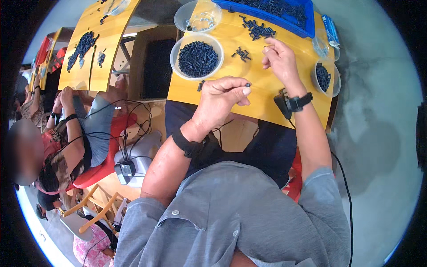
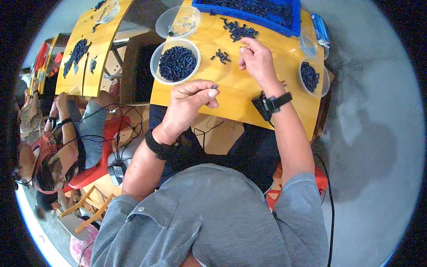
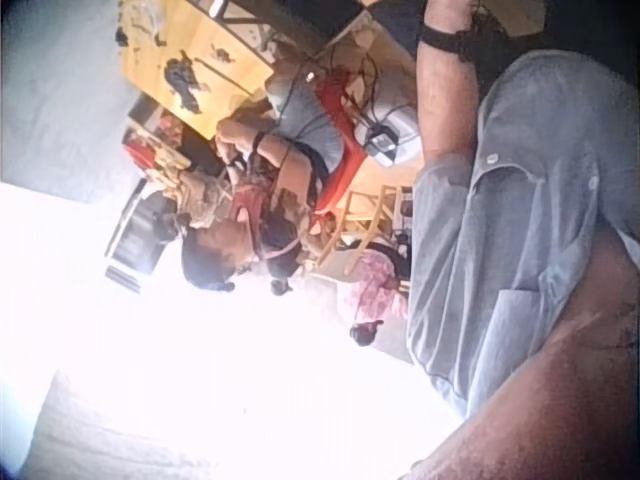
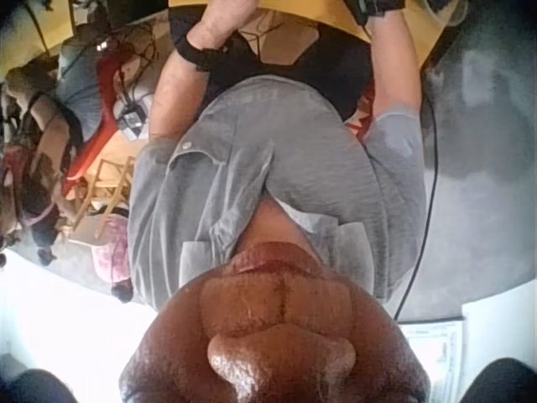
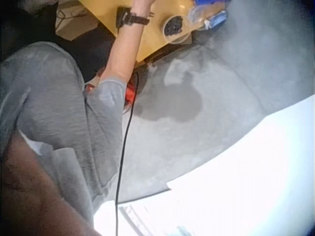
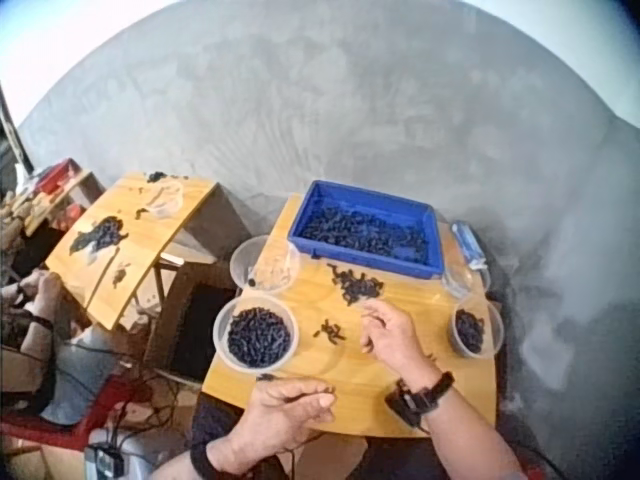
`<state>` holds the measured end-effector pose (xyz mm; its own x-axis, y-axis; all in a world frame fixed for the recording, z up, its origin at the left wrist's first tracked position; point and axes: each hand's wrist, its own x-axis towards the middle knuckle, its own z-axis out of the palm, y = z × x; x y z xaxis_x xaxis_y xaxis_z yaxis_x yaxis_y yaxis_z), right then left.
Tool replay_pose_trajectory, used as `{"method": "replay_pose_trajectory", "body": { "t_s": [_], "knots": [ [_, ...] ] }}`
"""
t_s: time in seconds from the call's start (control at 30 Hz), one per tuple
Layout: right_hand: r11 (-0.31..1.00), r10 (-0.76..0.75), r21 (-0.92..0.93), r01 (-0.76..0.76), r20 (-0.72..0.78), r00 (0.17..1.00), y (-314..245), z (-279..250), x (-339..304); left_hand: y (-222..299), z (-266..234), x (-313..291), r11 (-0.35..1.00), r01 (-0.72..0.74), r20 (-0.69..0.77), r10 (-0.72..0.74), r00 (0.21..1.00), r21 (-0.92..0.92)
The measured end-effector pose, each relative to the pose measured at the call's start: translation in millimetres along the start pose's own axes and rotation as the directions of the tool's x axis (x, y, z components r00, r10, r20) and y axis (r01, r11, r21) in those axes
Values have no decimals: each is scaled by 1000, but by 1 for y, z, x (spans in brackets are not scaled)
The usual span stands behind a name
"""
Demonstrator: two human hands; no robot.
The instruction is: Assembling small black plastic components by hand at a workbench.
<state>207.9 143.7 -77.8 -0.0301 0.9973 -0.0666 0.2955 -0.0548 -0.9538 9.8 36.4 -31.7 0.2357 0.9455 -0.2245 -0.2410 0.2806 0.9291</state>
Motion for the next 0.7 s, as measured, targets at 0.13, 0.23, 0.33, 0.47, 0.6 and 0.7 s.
{"method": "replay_pose_trajectory", "body": {
  "t_s": [0.13,0.23,0.33,0.47,0.6,0.7],
  "knots": [
    [955,47,292,-50,18,999,-41,-7,-40,11,8,-7,998,-59,7,59,998,-28],
    [913,6,406,-30,60,998,-67,-9,-65,14,11,-13,996,-80,8,80,997,-27],
    [944,-153,309,121,82,985,-81,-11,-88,16,14,-18,995,-100,26,100,995,-22],
    [926,-147,367,86,143,979,-97,-9,-112,18,18,-23,993,-118,39,118,992,-7],
    [941,-216,292,172,123,969,-98,0,-124,20,17,-27,990,-141,51,141,989,-12],
    [941,-246,265,211,108,963,-100,3,-127,22,15,-28,989,-146,64,147,987,-13]
  ]
}}
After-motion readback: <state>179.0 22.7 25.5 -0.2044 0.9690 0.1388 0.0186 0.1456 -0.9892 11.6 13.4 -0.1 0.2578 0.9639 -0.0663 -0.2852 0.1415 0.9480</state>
